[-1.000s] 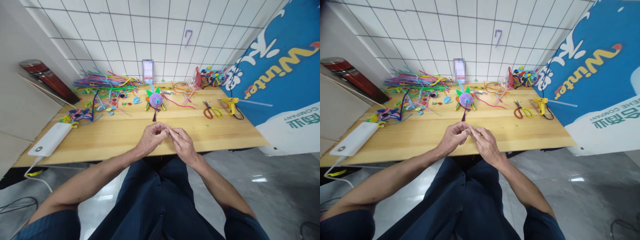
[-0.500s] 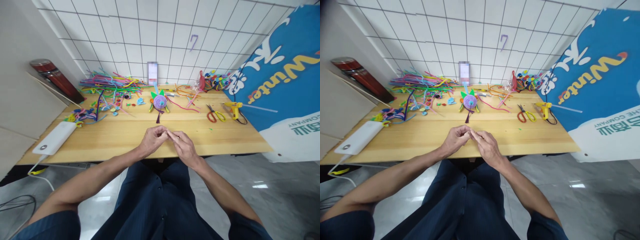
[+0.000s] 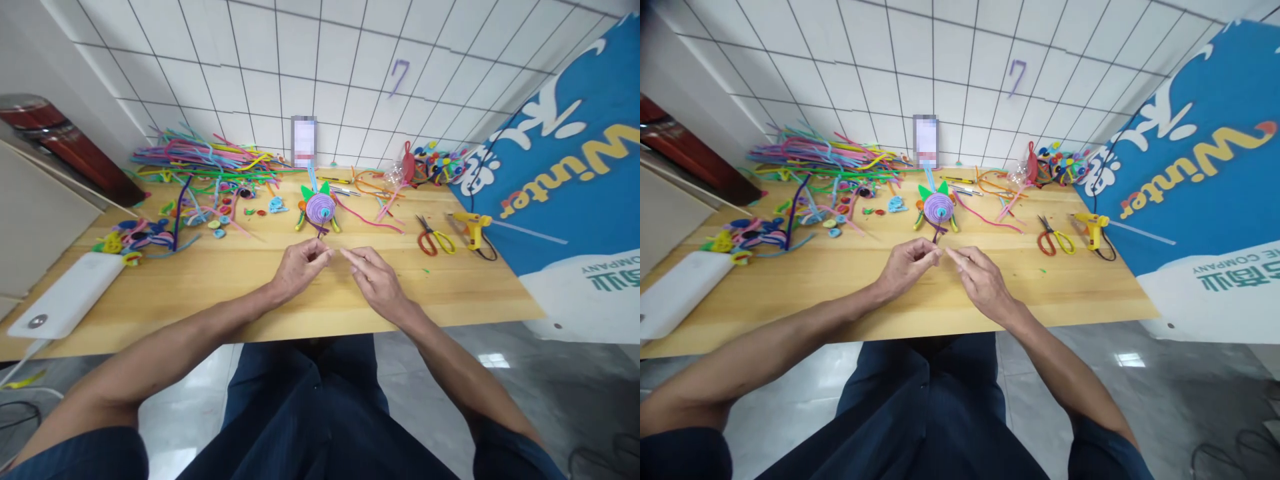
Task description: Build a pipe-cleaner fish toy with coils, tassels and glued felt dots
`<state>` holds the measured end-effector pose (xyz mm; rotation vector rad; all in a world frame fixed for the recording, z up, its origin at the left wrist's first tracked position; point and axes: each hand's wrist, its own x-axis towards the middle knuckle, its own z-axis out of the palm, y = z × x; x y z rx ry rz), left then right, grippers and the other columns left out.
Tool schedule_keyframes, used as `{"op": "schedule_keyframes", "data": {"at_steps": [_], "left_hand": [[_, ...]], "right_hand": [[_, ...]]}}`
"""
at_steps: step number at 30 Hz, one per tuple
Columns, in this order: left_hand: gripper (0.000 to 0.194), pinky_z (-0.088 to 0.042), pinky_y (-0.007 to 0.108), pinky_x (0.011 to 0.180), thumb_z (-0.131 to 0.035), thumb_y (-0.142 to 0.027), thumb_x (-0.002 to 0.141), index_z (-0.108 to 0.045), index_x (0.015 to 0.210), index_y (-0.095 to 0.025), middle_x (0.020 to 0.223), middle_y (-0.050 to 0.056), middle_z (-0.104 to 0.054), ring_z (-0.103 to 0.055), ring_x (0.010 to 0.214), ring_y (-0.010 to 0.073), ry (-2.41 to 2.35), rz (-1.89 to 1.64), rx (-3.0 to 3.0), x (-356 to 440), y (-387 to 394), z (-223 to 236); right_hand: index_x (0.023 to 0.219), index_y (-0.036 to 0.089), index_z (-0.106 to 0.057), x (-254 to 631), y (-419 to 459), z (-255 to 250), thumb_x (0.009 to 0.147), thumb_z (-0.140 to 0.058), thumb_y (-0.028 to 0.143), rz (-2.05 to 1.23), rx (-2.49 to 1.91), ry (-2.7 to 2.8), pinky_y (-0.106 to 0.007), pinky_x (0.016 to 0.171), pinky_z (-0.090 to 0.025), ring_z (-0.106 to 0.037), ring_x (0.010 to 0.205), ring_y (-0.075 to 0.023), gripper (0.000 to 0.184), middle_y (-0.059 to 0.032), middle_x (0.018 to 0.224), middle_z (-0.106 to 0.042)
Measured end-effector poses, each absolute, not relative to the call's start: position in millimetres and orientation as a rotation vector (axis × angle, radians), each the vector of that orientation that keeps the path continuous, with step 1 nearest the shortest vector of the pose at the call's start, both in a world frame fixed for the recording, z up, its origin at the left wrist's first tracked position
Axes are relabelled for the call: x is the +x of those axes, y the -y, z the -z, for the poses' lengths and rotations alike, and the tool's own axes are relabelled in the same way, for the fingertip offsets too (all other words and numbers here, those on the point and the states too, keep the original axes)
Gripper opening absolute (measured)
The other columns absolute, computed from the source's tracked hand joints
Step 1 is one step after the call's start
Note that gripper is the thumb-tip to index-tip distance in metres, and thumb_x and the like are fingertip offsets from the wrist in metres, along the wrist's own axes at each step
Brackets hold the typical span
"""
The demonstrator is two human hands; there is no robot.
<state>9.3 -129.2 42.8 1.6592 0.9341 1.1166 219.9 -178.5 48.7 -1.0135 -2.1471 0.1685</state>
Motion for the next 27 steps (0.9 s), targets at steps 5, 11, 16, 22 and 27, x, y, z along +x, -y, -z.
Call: {"op": "schedule_keyframes", "data": {"at_steps": [5,11,16,22,27], "left_hand": [[0.024,-0.039,0.023,0.056,-0.069,-0.035,0.086,-0.070,0.101,-0.017,0.075,0.000,-0.069,-0.052,0.057,0.0097,-0.890,-1.089,1.711,4.5,119.0,-41.0],[0.020,-0.045,0.023,0.058,-0.064,-0.031,0.086,-0.073,0.092,-0.015,0.074,0.002,-0.072,-0.056,0.059,0.0108,-0.926,-1.173,1.570,-4.3,106.3,-28.0],[0.020,-0.045,0.023,0.058,-0.065,-0.030,0.086,-0.073,0.095,-0.014,0.081,0.004,-0.076,-0.059,0.061,0.0113,-0.940,-1.163,1.556,-6.1,102.4,-20.9],[0.020,-0.046,0.024,0.060,-0.056,-0.030,0.096,-0.068,0.086,-0.018,0.066,-0.001,-0.067,-0.058,0.059,0.0125,-1.069,-1.155,1.577,-9.6,96.2,-21.3],[0.028,-0.054,0.040,0.098,-0.060,-0.042,0.100,-0.071,0.110,-0.018,0.112,0.013,-0.077,-0.071,0.107,0.0254,-0.905,-1.193,2.138,-11.0,108.4,-26.2]], "right_hand": [[0.153,0.030,-0.056,217.0,156.3,-38.4,0.102,-0.045,0.010,-0.210,-0.994,2.238,-0.042,0.096,-0.060,-0.067,0.112,-0.0237,0.056,-0.0112,0.124,-0.068],[0.151,0.032,-0.059,205.8,128.2,-29.7,0.101,-0.047,0.010,-0.231,-0.931,2.299,-0.044,0.097,-0.059,-0.067,0.114,-0.0242,0.056,-0.0102,0.126,-0.069],[0.147,0.030,-0.063,201.6,117.2,-24.6,0.103,-0.046,0.012,-0.299,-0.844,2.250,-0.042,0.092,-0.060,-0.067,0.108,-0.0228,0.050,-0.0110,0.119,-0.071],[0.128,0.027,-0.075,201.9,115.0,-16.3,0.104,-0.055,0.038,-0.842,-1.030,1.839,-0.040,0.085,-0.059,-0.070,0.088,-0.0198,0.033,-0.0067,0.102,-0.076],[0.115,0.024,-0.076,202.2,110.6,-7.1,0.093,-0.067,0.063,-1.406,-0.946,1.382,-0.040,0.079,-0.058,-0.072,0.080,-0.0212,0.046,-0.0071,0.096,-0.078]]}}
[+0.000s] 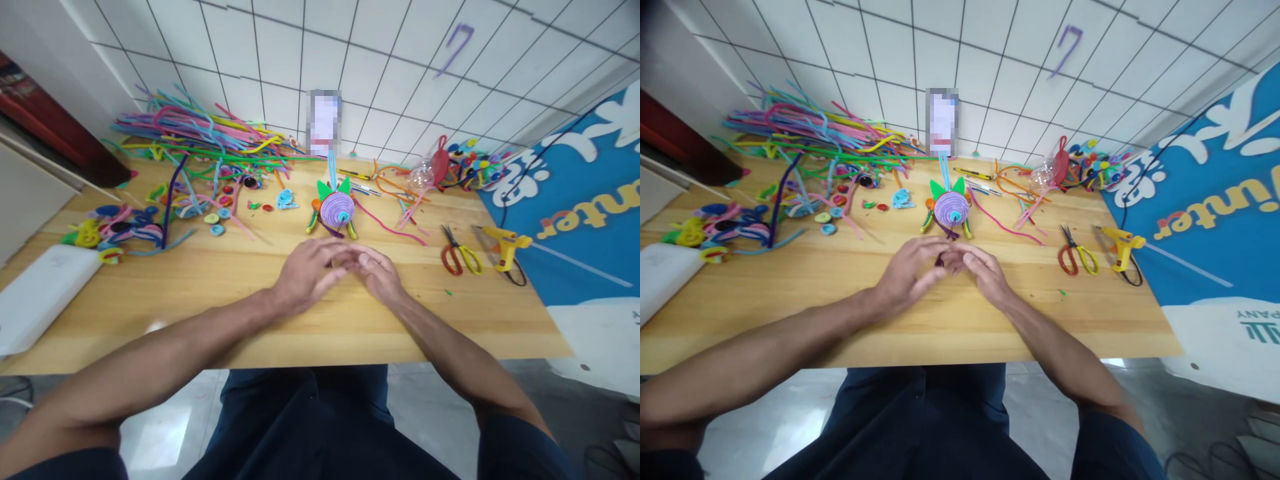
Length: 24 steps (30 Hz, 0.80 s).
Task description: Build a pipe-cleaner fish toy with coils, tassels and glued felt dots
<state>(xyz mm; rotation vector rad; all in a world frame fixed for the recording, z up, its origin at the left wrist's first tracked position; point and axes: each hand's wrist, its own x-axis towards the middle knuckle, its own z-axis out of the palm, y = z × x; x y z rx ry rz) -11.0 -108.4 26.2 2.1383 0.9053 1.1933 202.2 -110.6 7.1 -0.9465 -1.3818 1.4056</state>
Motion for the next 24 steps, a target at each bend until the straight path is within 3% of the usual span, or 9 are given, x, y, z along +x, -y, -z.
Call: {"op": "schedule_keyframes", "data": {"at_steps": [2,3,5,7,10,15,19,24], "left_hand": [[0.038,-0.051,0.046,0.109,-0.063,-0.041,0.099,-0.065,0.130,-0.019,0.137,0.017,-0.070,-0.064,0.129,0.0291,-0.714,-1.154,2.378,-9.7,114.9,-23.4],[0.039,-0.052,0.047,0.109,-0.062,-0.038,0.101,-0.063,0.135,-0.020,0.139,0.017,-0.069,-0.064,0.131,0.0286,-0.676,-1.156,2.432,-9.1,117.3,-21.2],[0.031,-0.057,0.042,0.099,-0.057,-0.029,0.104,-0.064,0.131,-0.018,0.125,0.015,-0.075,-0.071,0.116,0.0254,-0.713,-1.224,2.441,-8.6,120.0,-16.6],[0.020,-0.059,0.035,0.086,-0.054,-0.024,0.105,-0.069,0.114,-0.016,0.101,0.010,-0.078,-0.074,0.094,0.0208,-0.729,-1.250,2.409,-8.3,120.6,-13.0],[0.025,-0.057,0.026,0.073,-0.051,-0.023,0.106,-0.071,0.094,-0.016,0.081,0.005,-0.075,-0.072,0.075,0.0154,-0.604,-1.115,2.435,-7.1,121.1,-9.8],[0.030,-0.054,0.024,0.071,-0.050,-0.026,0.107,-0.073,0.092,-0.016,0.077,0.004,-0.074,-0.071,0.070,0.0137,-0.548,-1.028,2.470,-5.8,123.1,-8.5],[0.033,-0.052,0.024,0.067,-0.048,-0.026,0.108,-0.071,0.086,-0.016,0.073,0.004,-0.073,-0.069,0.067,0.0136,-0.548,-1.046,2.456,-6.1,122.0,-8.5],[0.037,-0.050,0.024,0.067,-0.047,-0.029,0.109,-0.070,0.082,-0.016,0.071,0.003,-0.071,-0.067,0.066,0.0131,-0.577,-1.031,2.416,-5.9,119.3,-7.4]], "right_hand": [[0.098,0.021,-0.077,204.5,112.2,-4.4,0.090,-0.069,0.066,-1.482,-0.954,1.363,-0.037,0.073,-0.057,-0.070,0.070,-0.0206,0.046,-0.0054,0.080,-0.075],[0.088,0.021,-0.075,206.9,113.4,-5.1,0.090,-0.068,0.067,-1.468,-0.987,1.379,-0.035,0.068,-0.055,-0.066,0.064,-0.0191,0.047,-0.0036,0.071,-0.071],[0.071,0.021,-0.069,214.3,114.1,-13.4,0.091,-0.067,0.064,-1.312,-1.105,1.431,-0.030,0.061,-0.049,-0.058,0.054,-0.0154,0.048,0.0002,0.057,-0.062],[0.065,0.021,-0.063,222.9,109.6,-33.5,0.089,-0.070,0.058,-1.032,-1.220,1.457,-0.027,0.058,-0.043,-0.052,0.053,-0.0132,0.044,0.0027,0.055,-0.057],[0.069,0.022,-0.062,228.4,85.5,-79.4,0.084,-0.074,0.047,-0.654,-1.329,1.510,-0.026,0.059,-0.041,-0.050,0.057,-0.0129,0.032,0.0040,0.060,-0.057],[0.087,0.021,-0.077,198.8,4.1,-135.2,0.087,-0.070,0.044,-0.286,-1.573,1.892,-0.030,0.069,-0.045,-0.062,0.070,-0.0180,0.024,-0.0001,0.072,-0.069],[0.108,0.023,-0.080,160.5,-54.5,-130.8,0.087,-0.070,0.051,-0.104,-1.835,2.114,-0.036,0.085,-0.050,-0.071,0.098,-0.0276,0.036,-0.0079,0.102,-0.079],[0.094,0.024,-0.079,140.2,-73.2,-113.6,0.093,-0.062,0.046,0.122,-1.979,2.185,-0.036,0.080,-0.050,-0.072,0.100,-0.0315,0.028,-0.0113,0.102,-0.080]]}}
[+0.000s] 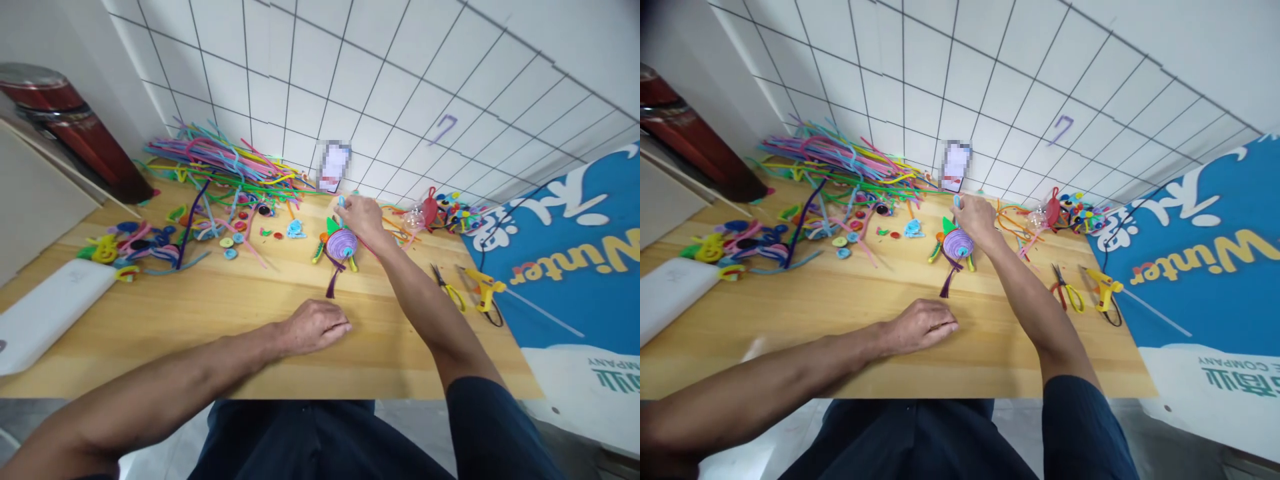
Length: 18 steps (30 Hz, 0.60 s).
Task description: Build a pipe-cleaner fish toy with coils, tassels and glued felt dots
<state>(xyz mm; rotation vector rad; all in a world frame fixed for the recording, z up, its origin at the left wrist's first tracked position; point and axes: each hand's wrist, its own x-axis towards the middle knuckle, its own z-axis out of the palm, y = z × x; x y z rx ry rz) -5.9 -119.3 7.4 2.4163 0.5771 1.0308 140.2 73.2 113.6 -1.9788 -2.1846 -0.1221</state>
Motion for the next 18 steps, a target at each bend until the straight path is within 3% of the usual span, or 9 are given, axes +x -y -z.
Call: {"op": "schedule_keyframes", "data": {"at_steps": [9,18], "left_hand": [[0.038,-0.046,0.026,0.065,-0.047,-0.028,0.108,-0.066,0.077,-0.017,0.069,0.003,-0.068,-0.064,0.064,0.0136,-0.610,-1.006,2.365,-4.4,118.2,1.0],[0.040,-0.038,0.026,0.062,-0.048,-0.028,0.107,-0.061,0.070,-0.017,0.065,0.001,-0.065,-0.057,0.060,0.0128,-0.671,-0.994,2.365,-2.7,115.5,6.7]], "right_hand": [[0.094,0.022,-0.067,164.5,-49.7,-150.3,0.101,-0.045,0.033,0.222,-1.829,2.052,-0.035,0.074,-0.042,-0.066,0.088,-0.0279,0.026,-0.0119,0.097,-0.077],[0.088,0.022,-0.067,179.3,-66.3,-244.1,0.096,-0.046,0.027,0.279,-1.623,2.026,-0.042,0.085,-0.047,-0.066,0.098,-0.0299,0.023,-0.0111,0.099,-0.075]]}}
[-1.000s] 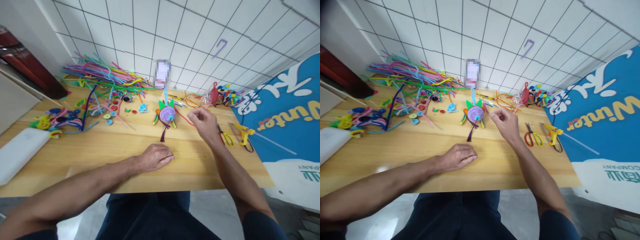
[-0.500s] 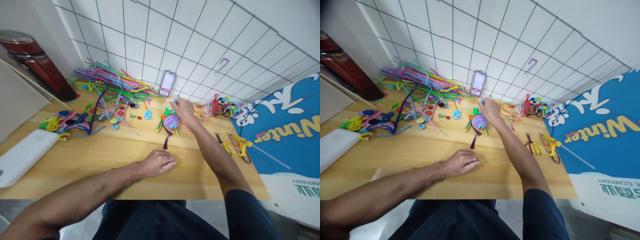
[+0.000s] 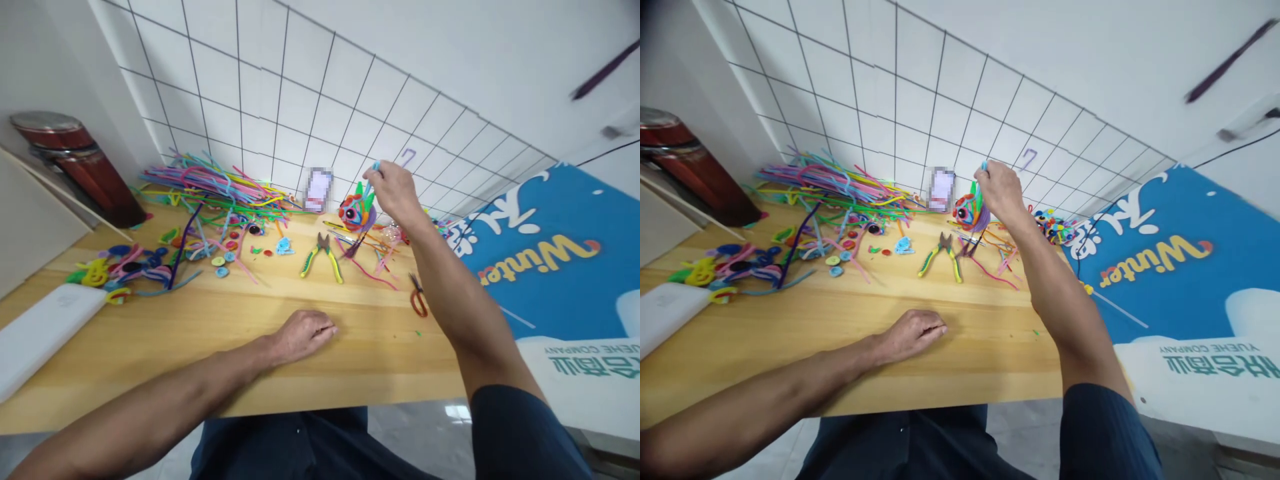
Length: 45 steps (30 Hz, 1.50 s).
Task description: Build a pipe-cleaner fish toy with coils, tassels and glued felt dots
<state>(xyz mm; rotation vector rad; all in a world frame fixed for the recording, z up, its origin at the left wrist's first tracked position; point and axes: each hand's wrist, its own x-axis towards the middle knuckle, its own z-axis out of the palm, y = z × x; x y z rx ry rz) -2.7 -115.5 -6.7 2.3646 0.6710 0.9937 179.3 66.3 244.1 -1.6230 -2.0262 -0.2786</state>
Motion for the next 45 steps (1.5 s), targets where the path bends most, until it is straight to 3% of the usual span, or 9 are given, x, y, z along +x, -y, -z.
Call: {"op": "schedule_keyframes", "data": {"at_steps": [5,10,19,29,36,41,45], "left_hand": [[0.040,-0.037,0.025,0.062,-0.048,-0.029,0.106,-0.061,0.070,-0.017,0.064,0.001,-0.063,-0.055,0.060,0.0122,-0.714,-0.945,2.316,-1.6,113.9,10.9],[0.041,-0.037,0.025,0.061,-0.046,-0.030,0.106,-0.062,0.071,-0.016,0.064,0.001,-0.063,-0.056,0.060,0.0124,-0.732,-0.924,2.309,-1.2,112.7,8.4],[0.040,-0.036,0.024,0.060,-0.049,-0.028,0.104,-0.061,0.068,-0.016,0.062,0.001,-0.061,-0.055,0.058,0.0127,-0.750,-0.906,2.321,-0.5,111.6,7.6],[0.036,-0.035,0.024,0.061,-0.052,-0.024,0.102,-0.061,0.068,-0.016,0.062,0.001,-0.060,-0.053,0.057,0.0122,-0.749,-0.884,2.316,0.2,111.1,10.4],[0.042,-0.034,0.024,0.059,-0.048,-0.028,0.105,-0.057,0.066,-0.016,0.060,-0.001,-0.056,-0.053,0.056,0.0126,-0.740,-0.860,2.333,-0.5,110.0,8.4],[0.047,-0.036,0.025,0.059,-0.043,-0.034,0.108,-0.058,0.067,-0.017,0.060,0.000,-0.057,-0.053,0.056,0.0128,-0.738,-0.848,2.349,-2.5,111.4,3.3],[0.047,-0.037,0.024,0.059,-0.044,-0.037,0.108,-0.057,0.068,-0.017,0.060,0.000,-0.056,-0.052,0.056,0.0125,-0.702,-0.834,2.325,-3.3,111.6,3.1]], "right_hand": [[0.079,0.022,-0.068,185.7,-65.4,-285.7,0.090,-0.060,0.029,0.139,-1.471,2.059,-0.041,0.080,-0.052,-0.067,0.080,-0.0238,0.015,-0.0042,0.075,-0.070],[0.080,0.020,-0.068,181.3,-65.9,-306.9,0.085,-0.068,0.025,-0.129,-1.310,2.034,-0.036,0.075,-0.055,-0.066,0.071,-0.0170,0.007,-0.0016,0.075,-0.070],[0.083,0.020,-0.070,167.8,-58.0,-335.0,0.088,-0.071,0.025,-0.325,-1.242,2.073,-0.035,0.074,-0.057,-0.065,0.075,-0.0168,0.007,0.0004,0.069,-0.065],[0.083,0.023,-0.066,170.1,-63.6,-353.9,0.083,-0.076,0.024,-0.242,-1.178,2.063,-0.039,0.076,-0.060,-0.067,0.078,-0.0192,0.009,-0.0008,0.073,-0.068],[0.079,0.023,-0.066,170.1,-67.0,-360.8,0.084,-0.074,0.017,-0.312,-1.200,2.018,-0.037,0.076,-0.056,-0.065,0.076,-0.0185,0.011,0.0003,0.070,-0.065],[0.071,0.022,-0.067,173.3,-71.5,-358.4,0.078,-0.073,0.014,-0.374,-1.185,1.993,-0.027,0.059,-0.043,-0.059,0.064,-0.0111,0.013,0.0035,0.065,-0.065],[0.068,0.021,-0.069,174.5,-69.1,-346.8,0.075,-0.075,0.012,-0.402,-1.172,1.985,-0.026,0.054,-0.037,-0.057,0.057,-0.0070,0.013,0.0071,0.057,-0.062]]}}
